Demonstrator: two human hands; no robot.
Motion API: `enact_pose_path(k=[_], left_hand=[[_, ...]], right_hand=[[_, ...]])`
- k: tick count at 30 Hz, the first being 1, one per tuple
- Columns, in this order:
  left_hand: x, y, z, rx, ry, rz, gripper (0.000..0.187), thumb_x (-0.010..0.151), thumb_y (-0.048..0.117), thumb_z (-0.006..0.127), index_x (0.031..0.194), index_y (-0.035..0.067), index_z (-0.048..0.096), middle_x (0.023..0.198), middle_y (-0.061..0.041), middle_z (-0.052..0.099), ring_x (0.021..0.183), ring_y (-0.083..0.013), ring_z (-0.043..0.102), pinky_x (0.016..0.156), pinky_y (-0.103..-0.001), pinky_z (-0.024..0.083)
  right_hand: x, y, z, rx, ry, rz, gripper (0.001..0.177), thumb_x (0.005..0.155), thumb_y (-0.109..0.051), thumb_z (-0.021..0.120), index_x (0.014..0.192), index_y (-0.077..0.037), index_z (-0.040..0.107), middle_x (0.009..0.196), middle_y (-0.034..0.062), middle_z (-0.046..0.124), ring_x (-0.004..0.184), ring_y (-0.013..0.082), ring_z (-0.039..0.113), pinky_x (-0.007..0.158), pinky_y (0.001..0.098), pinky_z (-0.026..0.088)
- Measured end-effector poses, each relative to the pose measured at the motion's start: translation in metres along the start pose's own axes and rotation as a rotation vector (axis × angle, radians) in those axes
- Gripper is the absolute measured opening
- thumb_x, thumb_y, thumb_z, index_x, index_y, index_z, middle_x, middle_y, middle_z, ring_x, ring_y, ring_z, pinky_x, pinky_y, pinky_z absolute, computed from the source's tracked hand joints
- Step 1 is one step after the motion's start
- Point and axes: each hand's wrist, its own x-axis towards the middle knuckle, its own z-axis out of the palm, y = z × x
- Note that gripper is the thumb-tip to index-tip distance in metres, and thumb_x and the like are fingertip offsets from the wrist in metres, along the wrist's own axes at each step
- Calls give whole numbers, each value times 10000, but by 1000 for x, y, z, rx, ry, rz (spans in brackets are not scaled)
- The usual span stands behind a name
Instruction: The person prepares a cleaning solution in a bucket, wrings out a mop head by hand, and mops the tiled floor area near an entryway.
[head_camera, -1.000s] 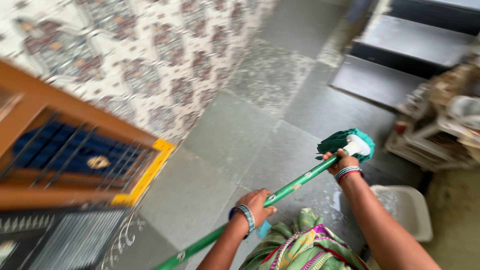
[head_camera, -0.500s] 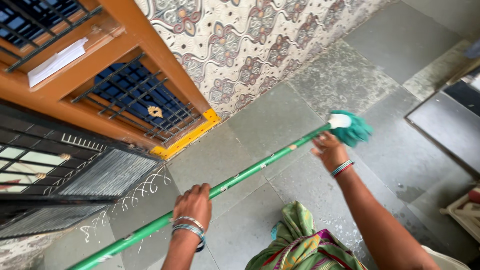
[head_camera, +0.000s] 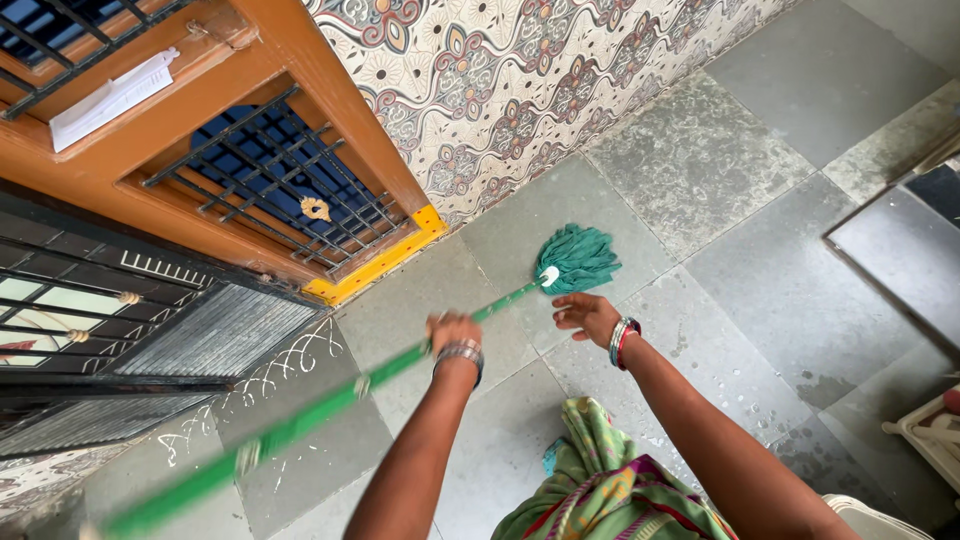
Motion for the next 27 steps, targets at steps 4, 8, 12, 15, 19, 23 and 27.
enact_pose_path(k=[4,8,12,15,19,23,27], left_hand=[[36,36,-52,125,228,119,265,956,194,543,1084,134,767,1070,-87,742,1114,-301,648,1033,-584,327],[45,84,-109,448,315,307,285,971,183,524,1071,61,761,960,-152,775,966,-404,696,997,-614,305],[49,106,-148,701,356,439,335,1024,174,479,1057,41,785,883,-135,799,965,-426,677,1053,-601,259],[59,124,-171,690,482,591,293,990,162,491,1060,65,758,939,-137,768,940,-368,691,1084,-658,251],[66,133,-170,554,642,528,278,1003,187,496,948,149,766,976,-129,777,1120,-325,626,1106,-524,277],[50,93,-183,65,573,727,217,967,183,553,1095,135,721,1150,-59,710,1181,-270,605,1058,-485,377],[-17,47,-229,-719,560,361,440,877,243,708,1287,117,608,1213,-108,646,1196,-327,575,997,-497,402]], right_hand=[[27,-14,8,20,14,-34,321,943,-103,636,1258,-145,683,1128,-22,743,1071,136,695,802,336,525],[59,-5,1,-25,23,-285,429,873,-25,663,1292,-115,661,1163,-3,713,1052,147,647,873,349,538],[88,14,-19,-87,68,-625,434,901,-77,694,1325,-69,602,1242,57,708,1149,185,631,997,362,504],[108,10,-38,-225,154,-687,497,890,-135,729,1350,-60,556,1255,113,689,1164,250,629,1011,387,484],[131,-6,-59,-490,279,-629,659,821,-200,794,1388,-71,482,1228,184,660,1134,335,637,971,429,484],[140,-33,-79,-538,294,-639,422,882,-122,688,1288,-119,573,1190,163,715,1124,332,676,953,424,524],[121,-62,-81,-577,304,-606,302,913,-97,675,1208,-130,622,1153,159,735,1101,341,691,923,431,539]])
